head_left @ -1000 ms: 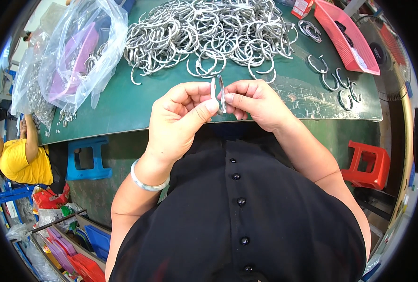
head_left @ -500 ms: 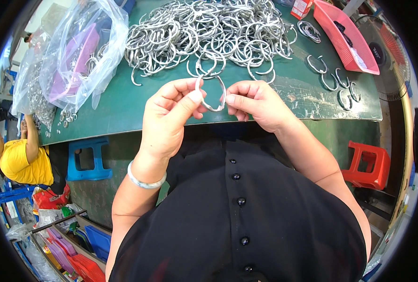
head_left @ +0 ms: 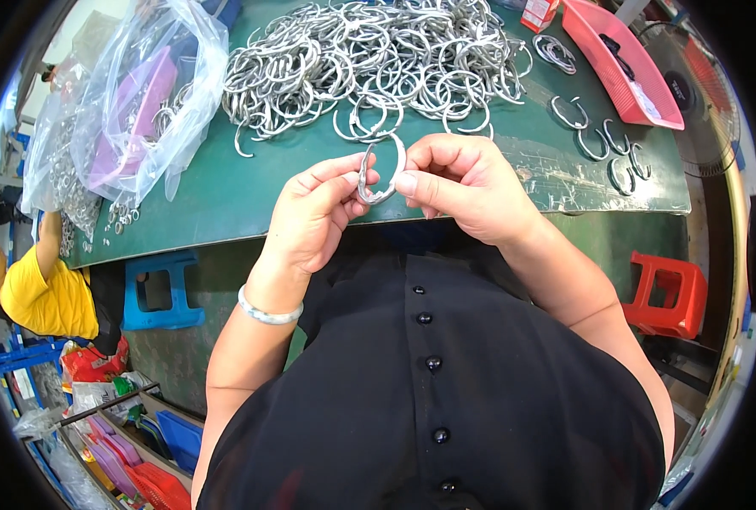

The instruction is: The person picks up metal rings from a pile on a table by hand, rotates them to check their condition, and places some into a pink tray.

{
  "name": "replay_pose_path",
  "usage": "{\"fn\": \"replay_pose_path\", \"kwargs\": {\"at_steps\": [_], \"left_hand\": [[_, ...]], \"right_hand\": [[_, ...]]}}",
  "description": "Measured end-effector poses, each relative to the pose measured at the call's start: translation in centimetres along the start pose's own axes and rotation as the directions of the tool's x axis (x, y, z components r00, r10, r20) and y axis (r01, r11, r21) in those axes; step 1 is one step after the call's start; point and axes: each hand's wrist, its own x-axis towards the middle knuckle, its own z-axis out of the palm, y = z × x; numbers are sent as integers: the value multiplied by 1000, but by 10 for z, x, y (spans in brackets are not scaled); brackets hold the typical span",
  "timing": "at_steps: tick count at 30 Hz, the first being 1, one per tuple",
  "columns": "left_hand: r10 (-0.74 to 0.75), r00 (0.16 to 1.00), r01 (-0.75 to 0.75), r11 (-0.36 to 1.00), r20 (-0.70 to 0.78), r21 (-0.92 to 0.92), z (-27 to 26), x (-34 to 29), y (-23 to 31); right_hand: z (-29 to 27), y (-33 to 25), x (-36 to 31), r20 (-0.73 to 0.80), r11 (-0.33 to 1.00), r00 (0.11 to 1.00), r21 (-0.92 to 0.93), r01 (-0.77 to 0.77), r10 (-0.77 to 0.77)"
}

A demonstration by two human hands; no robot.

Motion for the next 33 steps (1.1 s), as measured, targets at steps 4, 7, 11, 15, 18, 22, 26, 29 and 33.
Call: {"fn": "replay_pose_path", "kwargs": {"at_steps": [4, 7, 11, 15, 18, 22, 26, 29, 33], "left_hand": [[-9, 999, 9, 1000, 31, 3, 0, 1, -1], [-16, 1000, 16, 1000, 16, 5, 0, 1, -1], [-20, 999, 20, 1000, 29, -9, -2, 1, -3], [-26, 999, 26, 1000, 22, -8, 0, 0, -2], [-25, 999, 25, 1000, 22, -10, 0, 0, -1], [-31, 1000, 31, 1000, 2, 2, -2, -1, -1], [8, 1000, -8, 1000, -5, 13, -1, -2, 0], [58, 998, -58, 998, -12, 34, -2, -2, 0], [74, 997, -73, 996, -16, 47, -2, -3, 0]], "right_hand": [[-1, -1, 0, 14, 999, 1000, 34, 0, -1], [0, -1, 0, -1, 1000, 1000, -11, -1, 1], [0, -1, 0, 8, 1000, 1000, 4, 4, -4], [-1, 1, 0, 3, 1000, 1000, -13, 2, -2], [-3, 1, -1, -13, 998, 999, -45, -35, 34], [-6, 4, -1, -39, 996, 997, -50, -75, 73], [-13, 11, -1, -57, 994, 993, -23, -108, 106], [-16, 16, 0, -89, 988, 985, -10, -151, 150], [-17, 19, 0, -118, 980, 973, 5, -197, 196]]}}
